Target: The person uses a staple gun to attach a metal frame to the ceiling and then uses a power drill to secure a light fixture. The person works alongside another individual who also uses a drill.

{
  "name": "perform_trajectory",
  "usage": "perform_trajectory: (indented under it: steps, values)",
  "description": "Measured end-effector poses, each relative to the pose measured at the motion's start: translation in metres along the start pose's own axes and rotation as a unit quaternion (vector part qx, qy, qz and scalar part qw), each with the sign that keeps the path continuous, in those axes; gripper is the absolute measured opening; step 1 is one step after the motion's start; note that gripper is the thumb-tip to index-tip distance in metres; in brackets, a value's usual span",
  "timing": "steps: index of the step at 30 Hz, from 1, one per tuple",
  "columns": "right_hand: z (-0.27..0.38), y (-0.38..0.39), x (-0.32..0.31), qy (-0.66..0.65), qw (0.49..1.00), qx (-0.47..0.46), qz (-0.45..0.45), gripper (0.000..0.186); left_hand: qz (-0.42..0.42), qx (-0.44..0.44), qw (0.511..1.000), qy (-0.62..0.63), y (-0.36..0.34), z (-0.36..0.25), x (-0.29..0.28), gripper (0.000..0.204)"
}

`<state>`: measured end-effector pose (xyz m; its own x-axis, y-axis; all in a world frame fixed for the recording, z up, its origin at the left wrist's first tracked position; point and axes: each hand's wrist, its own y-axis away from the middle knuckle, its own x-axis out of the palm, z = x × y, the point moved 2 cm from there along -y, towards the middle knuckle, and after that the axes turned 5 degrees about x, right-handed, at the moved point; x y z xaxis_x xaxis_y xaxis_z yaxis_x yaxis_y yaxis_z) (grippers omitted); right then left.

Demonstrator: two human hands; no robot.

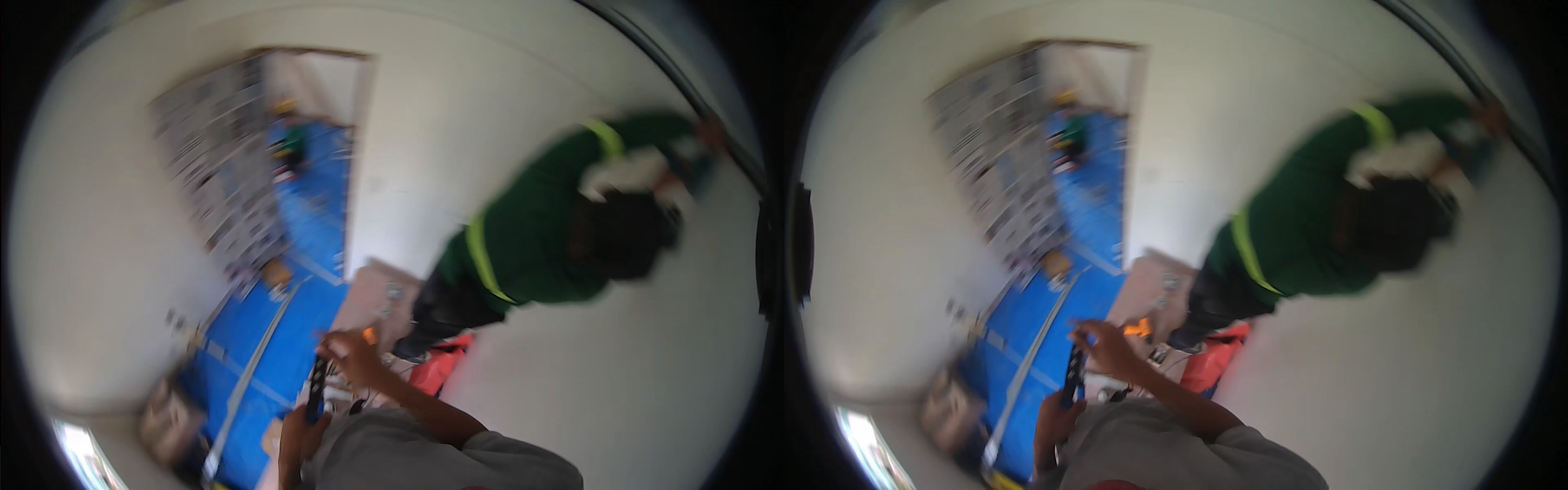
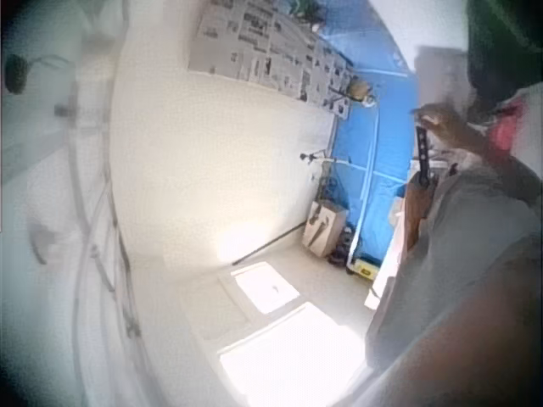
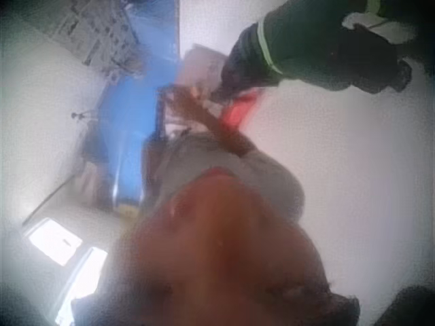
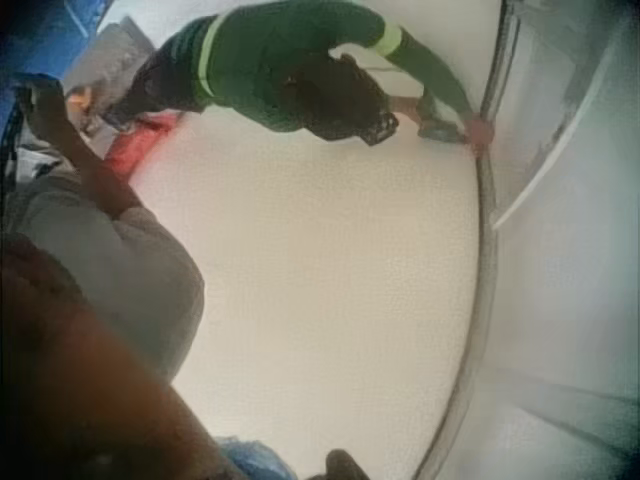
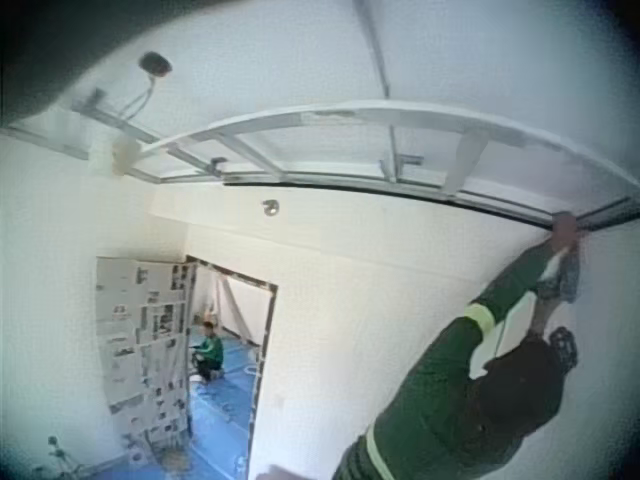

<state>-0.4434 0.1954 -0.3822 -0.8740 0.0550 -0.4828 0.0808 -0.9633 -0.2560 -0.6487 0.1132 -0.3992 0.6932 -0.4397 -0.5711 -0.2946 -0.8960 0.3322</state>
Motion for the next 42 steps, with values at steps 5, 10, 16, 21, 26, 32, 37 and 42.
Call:
perform_trajectory:
  steps: [5,10,16,21,26,32,37,42]
  values:
    - [-0.031,0.029,-0.008,0.041,0.983,0.110,-0.138,0.021,0.127,0.114,0.985,0.005,-0.037,0.013,-0.005,0.031]
    - [-0.045,0.069,-0.028,0.020,0.958,0.165,-0.235,0.024,0.243,0.181,0.951,-0.056,-0.082,0.014,-0.005,0.030]
    - [-0.027,0.160,-0.023,0.117,0.854,0.202,-0.466,0.055,0.344,0.358,0.860,-0.115,-0.099,-0.046,0.010,0.028]
    - [-0.042,0.248,0.012,-0.030,0.732,0.343,-0.588,0.058,0.458,0.249,0.824,-0.219,-0.107,-0.083,0.033,0.047]
    - [-0.082,0.282,0.047,-0.219,0.677,0.382,-0.589,0.048,0.517,0.271,0.779,-0.229,-0.102,-0.111,0.056,0.047]
    - [-0.116,0.265,0.030,-0.370,0.752,0.240,-0.489,0.089,0.548,0.234,0.778,-0.201,-0.094,-0.165,0.079,0.041]
    - [-0.126,0.260,-0.012,-0.481,0.755,0.119,-0.429,0.096,0.585,0.249,0.742,-0.212,-0.096,-0.216,0.118,0.036]
    - [-0.124,0.291,-0.065,-0.455,0.705,0.085,-0.537,0.081,0.612,0.279,0.720,-0.171,-0.080,-0.278,0.183,0.036]
